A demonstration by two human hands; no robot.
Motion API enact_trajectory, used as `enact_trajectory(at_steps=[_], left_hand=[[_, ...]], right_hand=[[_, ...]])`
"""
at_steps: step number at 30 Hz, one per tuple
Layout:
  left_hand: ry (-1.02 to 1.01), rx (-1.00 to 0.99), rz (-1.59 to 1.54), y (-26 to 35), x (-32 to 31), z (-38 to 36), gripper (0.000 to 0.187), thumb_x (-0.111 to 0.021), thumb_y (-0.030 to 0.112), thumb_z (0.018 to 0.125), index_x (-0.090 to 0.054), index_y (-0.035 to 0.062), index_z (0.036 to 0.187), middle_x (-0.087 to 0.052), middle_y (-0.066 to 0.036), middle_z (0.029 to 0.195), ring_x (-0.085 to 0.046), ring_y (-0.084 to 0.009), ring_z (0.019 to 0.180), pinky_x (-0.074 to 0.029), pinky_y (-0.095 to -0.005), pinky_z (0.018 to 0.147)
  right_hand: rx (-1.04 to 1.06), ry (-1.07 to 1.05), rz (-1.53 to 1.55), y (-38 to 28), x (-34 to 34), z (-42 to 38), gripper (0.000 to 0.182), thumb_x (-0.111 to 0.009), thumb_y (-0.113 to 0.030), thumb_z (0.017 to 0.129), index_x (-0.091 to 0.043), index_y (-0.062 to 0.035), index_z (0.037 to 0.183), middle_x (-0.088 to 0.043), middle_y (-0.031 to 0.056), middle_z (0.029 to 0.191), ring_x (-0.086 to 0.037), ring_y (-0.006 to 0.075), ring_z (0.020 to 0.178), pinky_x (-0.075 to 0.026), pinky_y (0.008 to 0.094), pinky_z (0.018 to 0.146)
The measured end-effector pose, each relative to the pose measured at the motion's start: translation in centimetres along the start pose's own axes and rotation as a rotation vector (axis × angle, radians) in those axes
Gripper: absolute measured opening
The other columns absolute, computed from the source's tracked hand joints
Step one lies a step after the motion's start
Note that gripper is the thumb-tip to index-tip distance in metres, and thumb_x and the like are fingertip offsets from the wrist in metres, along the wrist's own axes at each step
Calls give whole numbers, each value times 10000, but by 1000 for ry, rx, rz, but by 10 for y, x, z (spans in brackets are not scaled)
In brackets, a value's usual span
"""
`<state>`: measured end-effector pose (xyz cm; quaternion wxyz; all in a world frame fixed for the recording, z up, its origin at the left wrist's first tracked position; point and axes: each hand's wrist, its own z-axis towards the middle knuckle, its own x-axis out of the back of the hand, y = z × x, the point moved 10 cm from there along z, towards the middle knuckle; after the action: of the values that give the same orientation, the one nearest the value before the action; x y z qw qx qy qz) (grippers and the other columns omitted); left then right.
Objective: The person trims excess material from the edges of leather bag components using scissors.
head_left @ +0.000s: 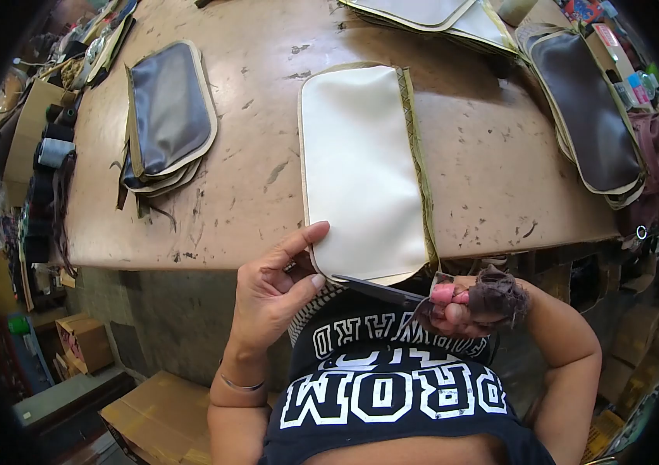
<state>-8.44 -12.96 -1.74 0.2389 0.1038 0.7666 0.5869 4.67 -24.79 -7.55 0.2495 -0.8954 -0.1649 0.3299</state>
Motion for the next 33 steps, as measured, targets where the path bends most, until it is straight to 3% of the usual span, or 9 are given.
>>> enact_trajectory(at_steps=[1, 4, 7, 10, 13, 16, 22, 25, 33], left_hand=[[-3, 16, -7, -2, -1, 0, 425, -469, -132, 690, -408, -84, 1108, -500, -91, 989, -486, -105, 856, -405, -218, 774], [-12, 23, 10, -6, -3, -1, 435, -487, -131, 686, -407, -79, 1111, -501, -89, 967, -485, -100, 834, -416, -209, 752], [-32, 19, 37, -7, -5, -1, 444, -496, -130, 684, -404, -75, 1116, -506, -89, 939, -486, -99, 818, -423, -208, 742], [-33, 22, 29, -7, -7, -1, 448, -497, -131, 686, -400, -74, 1120, -512, -80, 903, -488, -95, 797, -430, -207, 728], [-11, 3, 28, -5, -11, -2, 452, -495, -134, 688, -395, -73, 1125, -517, -74, 873, -490, -92, 778, -435, -203, 715], [6, -42, 47, -4, -15, -4, 459, -496, -138, 688, -391, -69, 1129, -514, -72, 881, -488, -90, 782, -437, -203, 717], [40, -96, 43, -6, -23, -6, 472, -506, -144, 683, -390, -63, 1133, -499, -68, 931, -481, -89, 812, -432, -202, 731], [77, -96, 15, -8, -26, -6, 472, -511, -140, 683, -390, -64, 1132, -496, -69, 940, -482, -89, 805, -429, -191, 725], [92, -132, 142, -11, -32, -8, 476, -522, -130, 676, -395, -59, 1129, -493, -92, 987, -501, -83, 805, -437, -161, 674]], right_hand=[[13, -7, 48, -2, -3, -1, 387, -515, -430, 752, -424, -99, 573, -369, -44, 505, -366, 39, 416, -298, 160, 359], [9, -23, 99, 2, -9, -1, 528, -599, -573, 583, -427, -76, 631, -363, -39, 514, -343, 40, 405, -261, 158, 350], [32, 11, 106, -2, -10, -3, 538, -598, -580, 580, -433, -71, 636, -372, -37, 513, -351, 34, 408, -256, 153, 351], [79, 40, -71, -2, -3, -6, 378, -514, -427, 752, -447, -90, 594, -380, -44, 481, -371, 37, 397, -300, 156, 355], [98, 14, -85, 10, -1, -4, 377, -529, -440, 735, -456, -94, 605, -387, -42, 473, -378, 38, 394, -302, 158, 356], [5, 17, 162, 23, -8, -6, 492, -624, -511, 596, -441, -56, 639, -390, -31, 511, -358, 31, 410, -267, 155, 353], [74, 54, 205, 20, -10, -8, 461, -628, -467, 608, -432, -51, 640, -380, -31, 505, -361, 32, 404, -282, 147, 346], [146, -13, 163, 23, -10, -6, 390, -527, -447, 726, -444, -89, 595, -394, -37, 501, -390, 38, 425, -316, 155, 363], [217, -47, 306, 17, -16, -6, 359, -532, -421, 735, -451, -79, 659, -398, -43, 511, -391, 28, 429, -320, 157, 358]])
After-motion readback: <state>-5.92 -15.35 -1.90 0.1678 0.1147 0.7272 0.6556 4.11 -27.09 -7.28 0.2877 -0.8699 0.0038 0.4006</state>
